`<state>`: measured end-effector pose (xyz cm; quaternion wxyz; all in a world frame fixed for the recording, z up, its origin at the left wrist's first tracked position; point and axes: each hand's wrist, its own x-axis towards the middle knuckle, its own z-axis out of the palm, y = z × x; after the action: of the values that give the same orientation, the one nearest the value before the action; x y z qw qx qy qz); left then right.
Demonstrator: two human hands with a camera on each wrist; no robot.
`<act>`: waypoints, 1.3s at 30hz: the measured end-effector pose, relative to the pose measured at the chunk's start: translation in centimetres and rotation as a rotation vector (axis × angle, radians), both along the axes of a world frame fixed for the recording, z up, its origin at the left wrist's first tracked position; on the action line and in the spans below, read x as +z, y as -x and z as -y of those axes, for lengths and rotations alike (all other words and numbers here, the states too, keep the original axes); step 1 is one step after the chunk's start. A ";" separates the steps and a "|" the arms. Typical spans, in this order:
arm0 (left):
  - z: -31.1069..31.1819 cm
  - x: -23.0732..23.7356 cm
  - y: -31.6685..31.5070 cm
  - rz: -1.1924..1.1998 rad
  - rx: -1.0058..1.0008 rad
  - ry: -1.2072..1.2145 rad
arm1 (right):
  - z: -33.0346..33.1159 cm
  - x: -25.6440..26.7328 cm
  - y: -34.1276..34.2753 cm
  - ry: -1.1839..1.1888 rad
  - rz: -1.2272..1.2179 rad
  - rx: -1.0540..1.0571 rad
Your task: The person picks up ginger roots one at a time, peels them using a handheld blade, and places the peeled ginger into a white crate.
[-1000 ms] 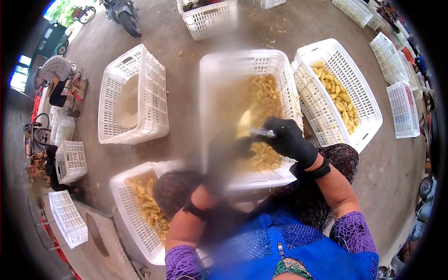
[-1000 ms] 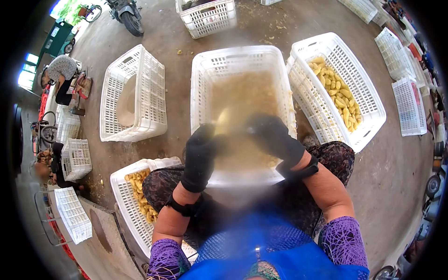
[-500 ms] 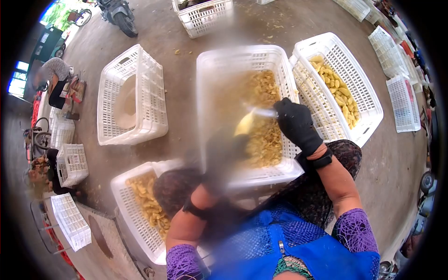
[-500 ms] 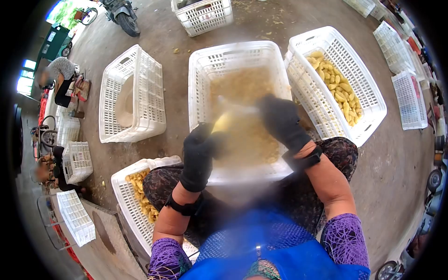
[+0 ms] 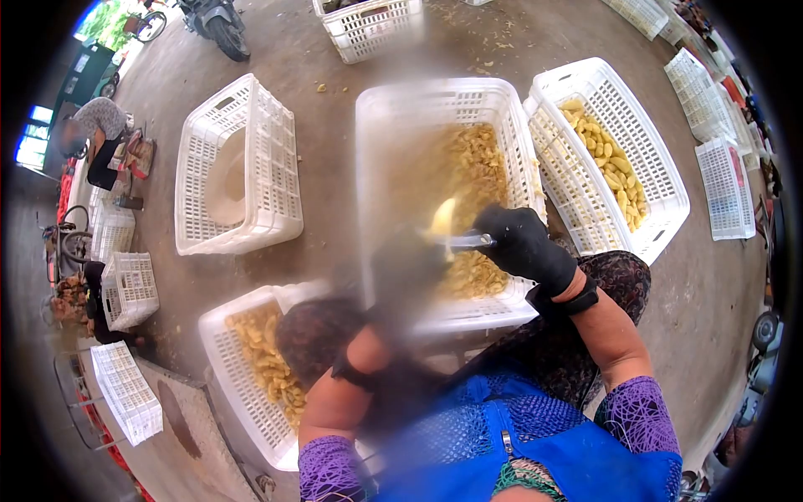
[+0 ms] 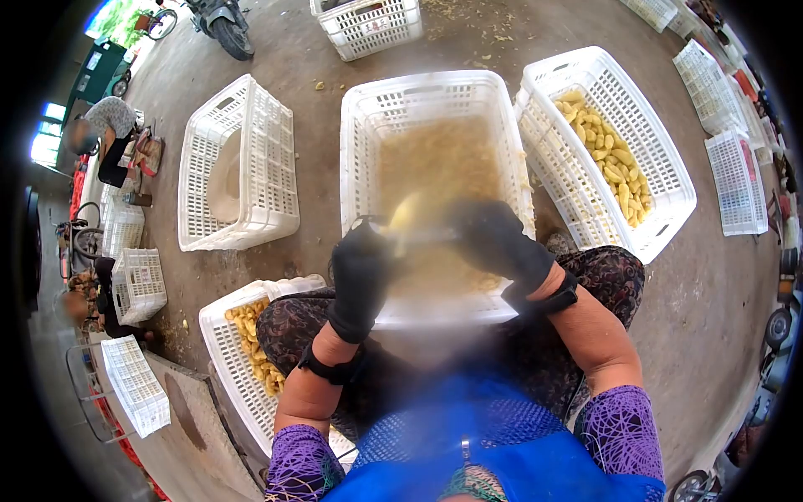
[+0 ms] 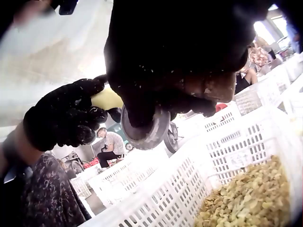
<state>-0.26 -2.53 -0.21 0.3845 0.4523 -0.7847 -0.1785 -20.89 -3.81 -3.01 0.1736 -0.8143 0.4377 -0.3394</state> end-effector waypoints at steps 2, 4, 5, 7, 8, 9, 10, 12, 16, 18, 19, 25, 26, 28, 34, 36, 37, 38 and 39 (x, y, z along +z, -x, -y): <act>-0.1 0.2 0.1 0.072 0.009 0.020 | 0.0 -0.5 0.3 0.034 -0.026 -0.011; -0.2 0.6 0.2 0.120 0.018 0.024 | -0.1 -0.6 0.6 0.071 -0.050 -0.017; -0.1 0.8 0.3 0.167 0.029 0.030 | 0.1 -0.4 0.6 0.074 -0.089 -0.028; 0.2 0.2 0.1 0.101 0.014 0.051 | 0.2 0.2 0.6 0.084 -0.125 -0.035; 0.3 0.0 0.1 0.032 -0.007 0.066 | 0.1 0.8 0.6 0.076 -0.216 -0.102; 0.3 0.2 0.2 0.033 -0.005 0.070 | 0.1 1.1 0.7 0.066 -0.308 -0.171; 0.1 0.5 0.4 -0.224 0.022 -0.208 | 0.3 0.9 0.9 0.068 -0.307 -0.170; -0.1 1.4 0.3 -0.480 0.048 -0.487 | 0.7 0.5 1.3 0.026 -0.161 -0.345; 0.0 2.1 -0.5 -0.561 -0.060 -0.767 | 0.8 1.0 1.2 -0.346 0.161 -0.297; 0.0 2.4 -0.3 -0.572 -0.162 -0.659 | 0.7 1.0 0.8 -0.287 0.181 -0.247; -0.1 3.1 0.0 -0.565 -0.162 -0.634 | 0.5 1.3 0.4 -0.233 0.198 -0.195; -0.9 1.0 0.7 -0.616 -0.204 -0.569 | 0.3 1.5 0.2 -0.036 0.024 -0.159; -1.3 0.0 0.6 -0.837 -0.167 -0.728 | 0.3 1.7 0.2 0.108 -0.088 -0.099; -1.2 0.8 0.5 -0.730 -0.130 -0.745 | 0.1 1.0 0.2 0.094 -0.085 -0.144; -1.1 1.2 0.7 -0.420 -0.170 -0.570 | 0.1 0.6 0.7 0.116 -0.113 -0.127; -0.8 2.0 0.8 -0.320 -0.173 -0.605 | 0.2 0.4 0.8 0.114 -0.099 -0.114; -0.7 2.1 0.8 -0.279 -0.193 -0.578 | 0.2 0.3 0.8 0.144 -0.118 -0.080; -0.7 2.2 0.8 -0.238 -0.214 -0.551 | 0.3 0.2 0.8 0.174 -0.136 -0.047; -0.8 2.6 1.1 -0.234 -0.219 -0.554 | 0.5 -0.1 1.0 0.172 -0.134 -0.054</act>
<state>-1.35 -1.69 2.36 0.3128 0.4289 -0.7007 -0.4767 -21.87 -4.26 -3.15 0.0645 -0.8350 0.4393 -0.3251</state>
